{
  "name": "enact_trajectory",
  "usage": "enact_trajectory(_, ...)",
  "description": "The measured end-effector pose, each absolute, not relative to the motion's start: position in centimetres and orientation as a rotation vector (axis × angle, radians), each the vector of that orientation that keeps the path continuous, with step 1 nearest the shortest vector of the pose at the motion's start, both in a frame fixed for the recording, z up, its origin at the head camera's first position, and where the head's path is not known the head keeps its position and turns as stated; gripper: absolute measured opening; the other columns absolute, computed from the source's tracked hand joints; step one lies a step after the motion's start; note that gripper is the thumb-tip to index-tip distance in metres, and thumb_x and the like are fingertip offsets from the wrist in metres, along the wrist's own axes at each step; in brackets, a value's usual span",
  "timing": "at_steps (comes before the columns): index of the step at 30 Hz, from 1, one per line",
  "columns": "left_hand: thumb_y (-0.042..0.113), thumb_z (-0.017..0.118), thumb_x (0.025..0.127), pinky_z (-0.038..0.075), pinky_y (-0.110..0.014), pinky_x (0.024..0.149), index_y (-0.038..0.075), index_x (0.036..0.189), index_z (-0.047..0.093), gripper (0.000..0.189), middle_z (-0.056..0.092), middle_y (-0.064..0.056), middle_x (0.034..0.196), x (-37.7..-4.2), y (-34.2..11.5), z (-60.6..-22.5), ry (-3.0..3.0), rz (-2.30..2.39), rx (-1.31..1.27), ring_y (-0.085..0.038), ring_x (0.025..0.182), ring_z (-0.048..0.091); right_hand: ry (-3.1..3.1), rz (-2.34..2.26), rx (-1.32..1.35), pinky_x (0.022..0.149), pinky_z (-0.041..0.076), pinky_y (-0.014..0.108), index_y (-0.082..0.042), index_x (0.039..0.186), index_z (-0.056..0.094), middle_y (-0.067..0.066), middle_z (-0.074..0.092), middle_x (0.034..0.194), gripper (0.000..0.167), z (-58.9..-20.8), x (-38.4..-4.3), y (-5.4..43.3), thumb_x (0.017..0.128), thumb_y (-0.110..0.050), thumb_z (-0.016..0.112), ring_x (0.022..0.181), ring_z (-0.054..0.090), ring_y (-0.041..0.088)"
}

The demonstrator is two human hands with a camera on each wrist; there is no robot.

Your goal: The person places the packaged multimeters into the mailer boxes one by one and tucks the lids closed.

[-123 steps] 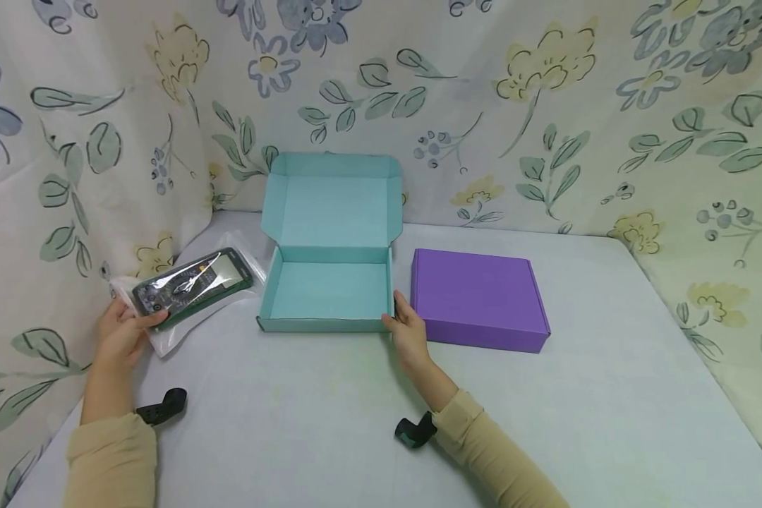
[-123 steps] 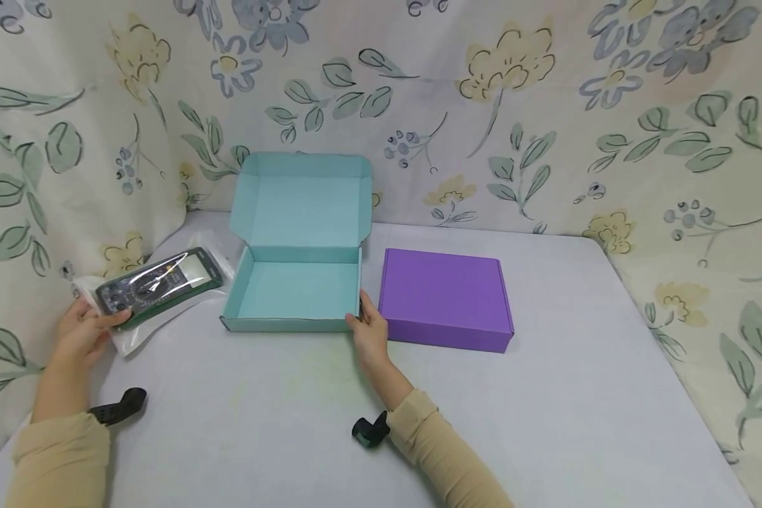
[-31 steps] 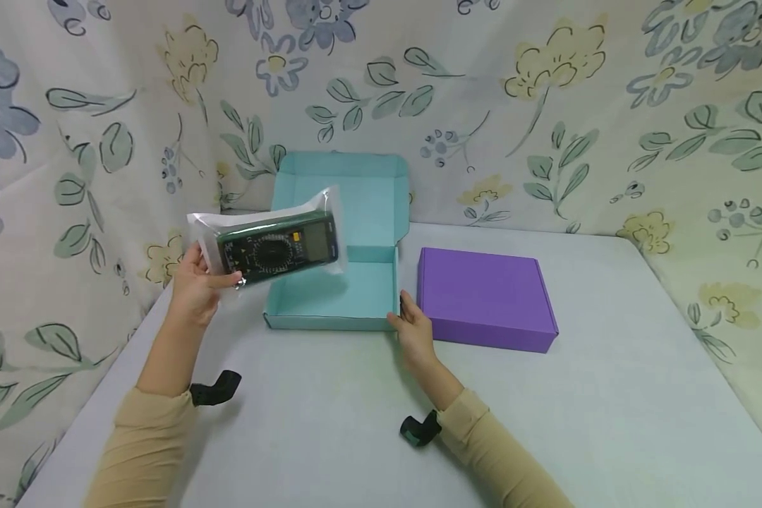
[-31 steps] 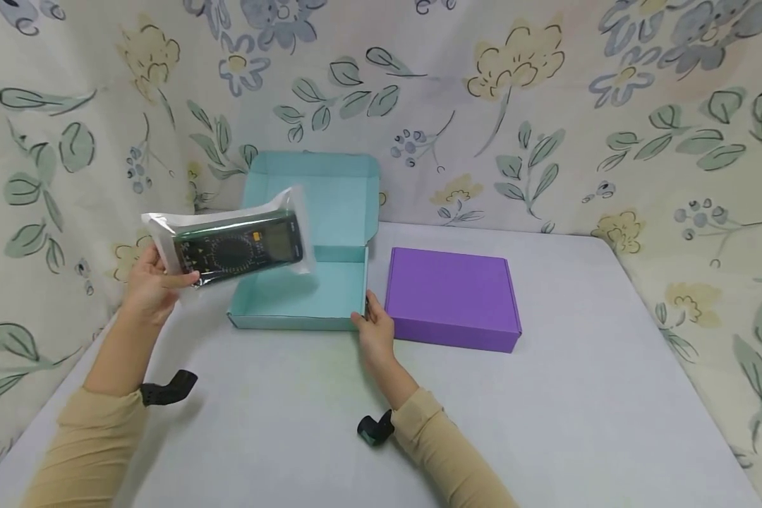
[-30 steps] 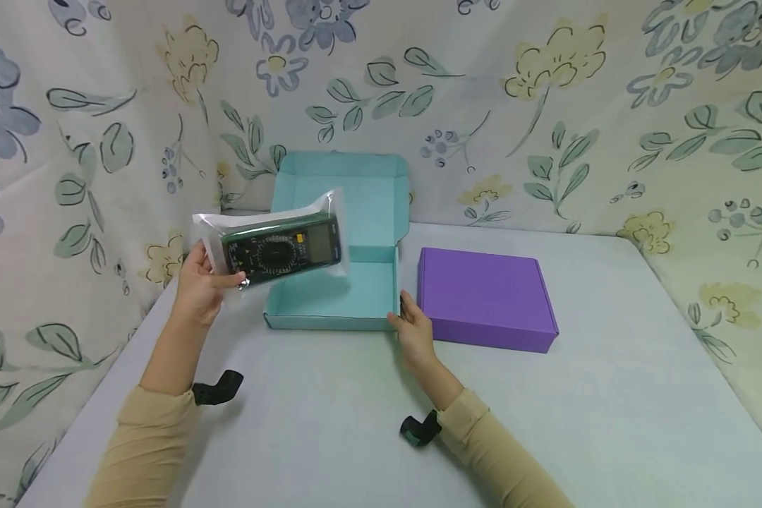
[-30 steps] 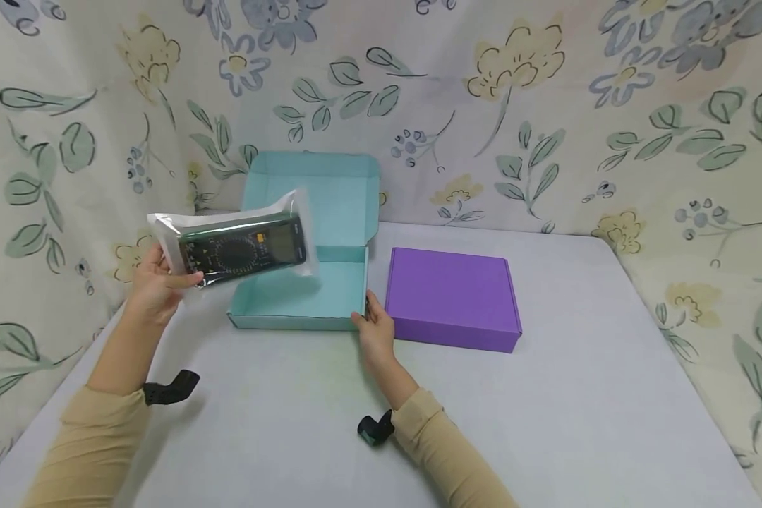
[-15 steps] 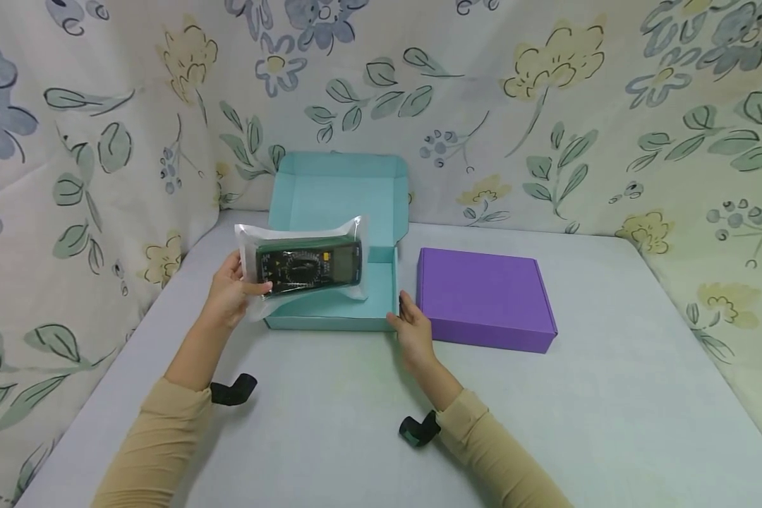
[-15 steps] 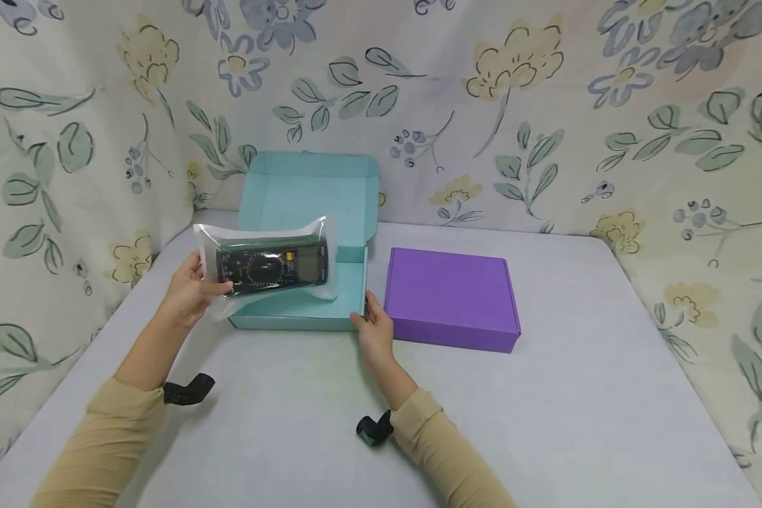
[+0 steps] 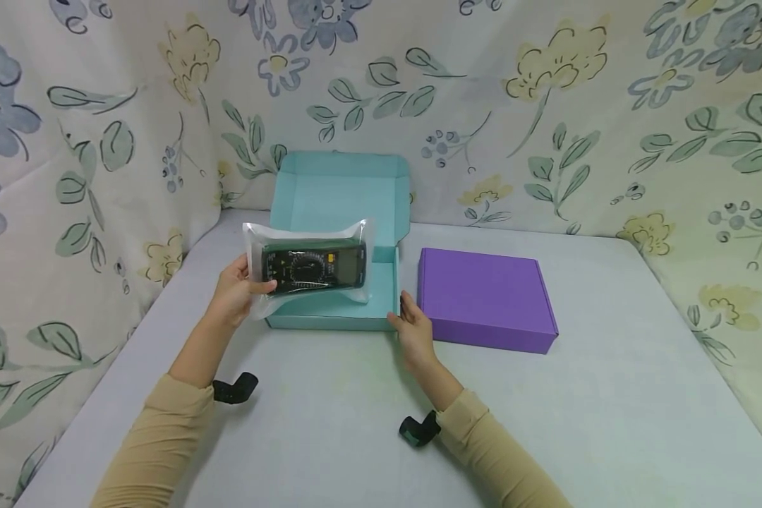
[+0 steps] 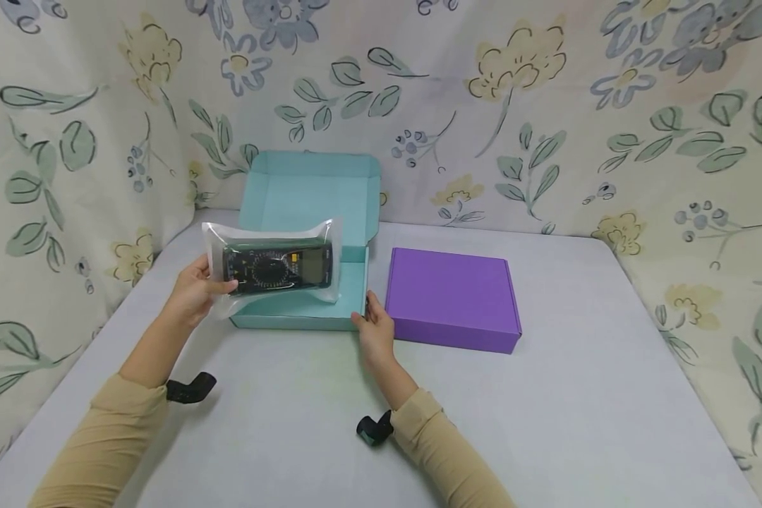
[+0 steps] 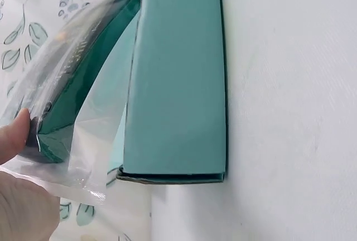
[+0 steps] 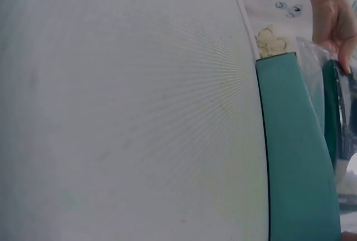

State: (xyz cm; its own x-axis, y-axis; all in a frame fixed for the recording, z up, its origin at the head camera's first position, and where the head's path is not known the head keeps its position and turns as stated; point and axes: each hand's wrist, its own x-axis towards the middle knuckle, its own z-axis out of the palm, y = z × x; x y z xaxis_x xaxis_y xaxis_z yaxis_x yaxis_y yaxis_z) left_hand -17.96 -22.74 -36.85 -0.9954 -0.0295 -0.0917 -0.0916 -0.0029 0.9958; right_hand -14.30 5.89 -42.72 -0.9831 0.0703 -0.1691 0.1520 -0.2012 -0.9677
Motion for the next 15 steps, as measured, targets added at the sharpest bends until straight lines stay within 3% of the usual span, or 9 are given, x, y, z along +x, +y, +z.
enact_trajectory(7,-0.012,0.058,0.089,0.027,-0.053,0.113,-0.002,0.150,0.025,0.070,0.034,-0.026,0.150,-18.05,-22.78,-37.47,2.391,2.046,-0.084,-0.039,0.138,0.032,1.952,-2.371,0.287,0.116,0.022,0.039,0.006,0.150,0.026,0.022,0.021,0.157,0.059,-42.75,-14.35,5.82,0.096,0.007,0.051,0.145,0.018,0.032)
enact_trajectory(15,-0.004,0.059,0.092,0.030,-0.059,0.109,0.004,0.153,0.022,0.072,0.037,-0.027,0.148,-18.09,-22.81,-37.18,2.543,1.866,-0.001,-0.043,0.136,0.035,1.936,-2.392,0.272,0.116,0.021,0.039,0.007,0.150,0.025,0.023,0.020,0.157,0.060,-42.85,-14.44,5.84,0.096,0.009,0.051,0.145,0.017,0.034)
